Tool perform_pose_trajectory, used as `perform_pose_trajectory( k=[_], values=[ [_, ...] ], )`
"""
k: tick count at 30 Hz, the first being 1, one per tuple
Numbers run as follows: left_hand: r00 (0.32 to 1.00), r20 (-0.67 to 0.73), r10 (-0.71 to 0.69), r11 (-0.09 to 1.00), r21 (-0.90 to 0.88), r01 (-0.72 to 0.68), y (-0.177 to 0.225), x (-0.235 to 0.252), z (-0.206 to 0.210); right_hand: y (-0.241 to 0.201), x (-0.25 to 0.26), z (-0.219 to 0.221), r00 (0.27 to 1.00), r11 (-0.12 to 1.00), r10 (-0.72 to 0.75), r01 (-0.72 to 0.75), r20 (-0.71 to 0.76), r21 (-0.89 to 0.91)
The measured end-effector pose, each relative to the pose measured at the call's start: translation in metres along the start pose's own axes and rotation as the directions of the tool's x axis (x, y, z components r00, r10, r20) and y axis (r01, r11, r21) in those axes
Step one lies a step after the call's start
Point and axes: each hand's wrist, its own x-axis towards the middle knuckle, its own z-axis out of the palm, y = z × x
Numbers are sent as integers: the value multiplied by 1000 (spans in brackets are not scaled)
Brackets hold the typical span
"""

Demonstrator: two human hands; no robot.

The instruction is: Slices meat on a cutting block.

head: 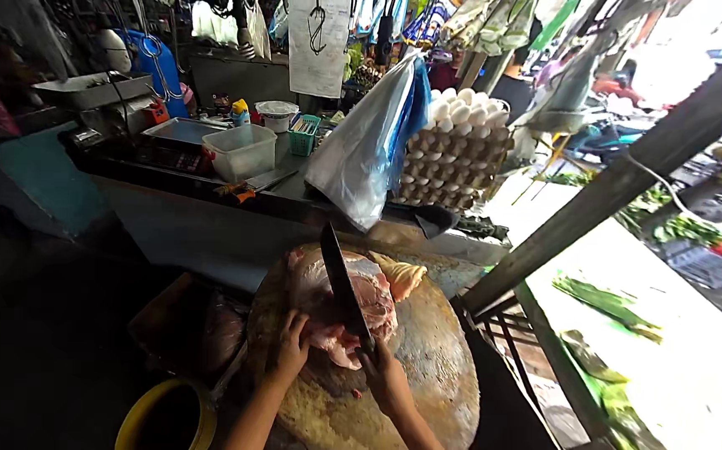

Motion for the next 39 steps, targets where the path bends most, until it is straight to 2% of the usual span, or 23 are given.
perform_pose_trajectory(
  k=[2,4,5,6,7,9,10,11,12,13,14,15,16,17,18,19,20,21,22,25,30,36,39],
  values=[
    [998,55,9,1000,10,-10,-4,5,-4,-6,-11,-14,993,993,-92,97,-75,70],
    [998,41,47,999,-16,-46,-7,5,-5,-37,-31,-43,921,937,-296,332,-255,110],
    [998,43,51,998,-28,-49,-8,6,-6,-60,-40,-63,818,861,-437,501,-374,89],
    [998,36,57,998,-32,-56,-9,7,-7,-85,-48,-87,683,757,-553,651,-477,54],
    [998,31,57,998,-31,-56,-9,6,-6,-113,-54,-114,550,654,-611,756,-569,28],
    [998,8,57,998,-35,-57,-10,5,-3,-172,-60,-167,260,437,-615,898,-745,-46],
    [998,-11,64,997,-37,-64,-12,4,-1,-191,-52,-197,69,280,-598,952,-798,-127],
    [997,-21,68,997,-36,-69,-13,4,-1,-196,-34,-230,-141,76,-616,969,-775,-237],
    [997,-25,70,997,-41,-71,-15,3,0,-182,-14,-268,-278,-83,-741,941,-611,-328],
    [997,-34,75,996,-47,-76,-17,3,2,-172,-8,-284,-279,-83,-806,926,-522,-367],
    [995,-52,84,994,-58,-87,-17,3,3,-173,-14,-261,-169,76,-757,937,-631,-341],
    [993,-74,96,992,-72,-102,-17,4,4,-184,-30,-209,65,402,-569,891,-820,-209],
    [991,-83,101,991,-79,-107,-17,4,4,-178,-38,-152,320,684,-426,726,-846,-70],
    [993,-74,95,992,-79,-101,-16,3,2,-145,-35,-94,542,840,-346,543,-766,5],
    [996,-48,80,993,-81,-83,-15,3,0,-100,-31,-42,768,938,-271,347,-581,21],
    [999,5,40,994,-98,-40,-12,5,-3,-61,-28,-5,935,993,-120,114,-332,-38],
    [1000,29,11,994,-106,-8,-12,3,-4,-33,-25,20,992,989,54,-69,-116,-127],
    [1000,17,1,995,-103,1,-17,0,-6,-23,-23,36,981,961,191,-183,17,-208],
    [1000,-16,6,995,-99,-7,-20,1,-7,-27,-20,39,963,936,260,-233,70,-265],
    [999,-37,3,997,-78,-6,-24,-16,-5,-39,-32,37,942,900,321,-271,99,-341],
    [998,40,-44,999,-5,44,-17,-14,-14,-71,-32,3,932,895,327,-252,156,-368],
    [994,-94,51,996,-74,-58,-25,-15,0,-6,-33,51,976,948,217,-208,11,-241],
    [999,-29,14,997,-76,-16,-28,-17,-4,-13,-37,34,989,977,146,-146,-8,-158]
  ],
)
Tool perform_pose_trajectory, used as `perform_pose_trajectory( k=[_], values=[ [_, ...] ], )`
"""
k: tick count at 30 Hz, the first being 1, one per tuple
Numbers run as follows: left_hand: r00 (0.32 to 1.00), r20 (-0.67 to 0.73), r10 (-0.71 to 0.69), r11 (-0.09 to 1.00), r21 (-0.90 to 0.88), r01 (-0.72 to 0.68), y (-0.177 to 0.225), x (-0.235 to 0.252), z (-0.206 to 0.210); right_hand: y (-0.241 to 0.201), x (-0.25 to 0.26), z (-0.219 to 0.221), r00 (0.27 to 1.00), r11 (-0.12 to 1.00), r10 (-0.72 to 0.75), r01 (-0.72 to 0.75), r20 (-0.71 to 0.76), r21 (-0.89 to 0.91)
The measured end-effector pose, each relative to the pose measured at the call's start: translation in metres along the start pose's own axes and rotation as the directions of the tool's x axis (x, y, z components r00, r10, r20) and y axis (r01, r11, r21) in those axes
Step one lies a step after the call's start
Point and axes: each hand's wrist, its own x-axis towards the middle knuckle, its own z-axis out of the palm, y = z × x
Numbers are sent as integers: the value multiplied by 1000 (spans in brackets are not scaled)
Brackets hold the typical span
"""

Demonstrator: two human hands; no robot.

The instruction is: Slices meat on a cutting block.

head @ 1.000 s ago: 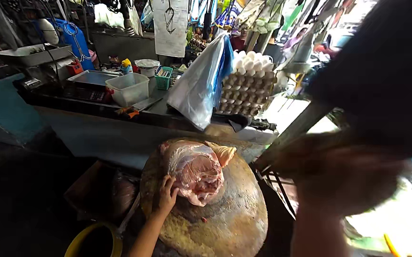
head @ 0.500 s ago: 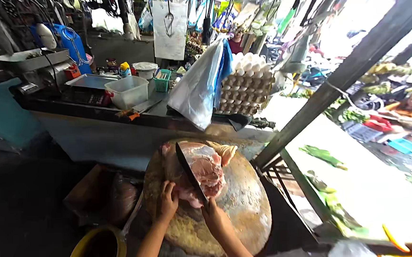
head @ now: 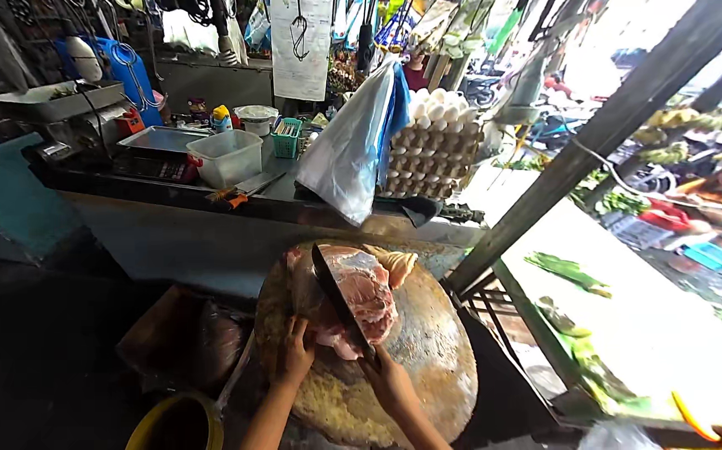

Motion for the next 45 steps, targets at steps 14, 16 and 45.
perform_pose_trajectory(
  k=[14,16,45],
  values=[
    [995,-79,56,998,-33,-59,-5,2,9,-217,-49,-222,-2,244,-329,966,-944,-87],
    [998,-45,46,998,-42,-48,-4,0,6,-129,-10,-109,421,623,-442,779,-792,66],
    [995,-94,19,995,-98,-28,-9,-3,16,-216,-54,-220,46,250,-609,958,-792,-137]
  ],
)
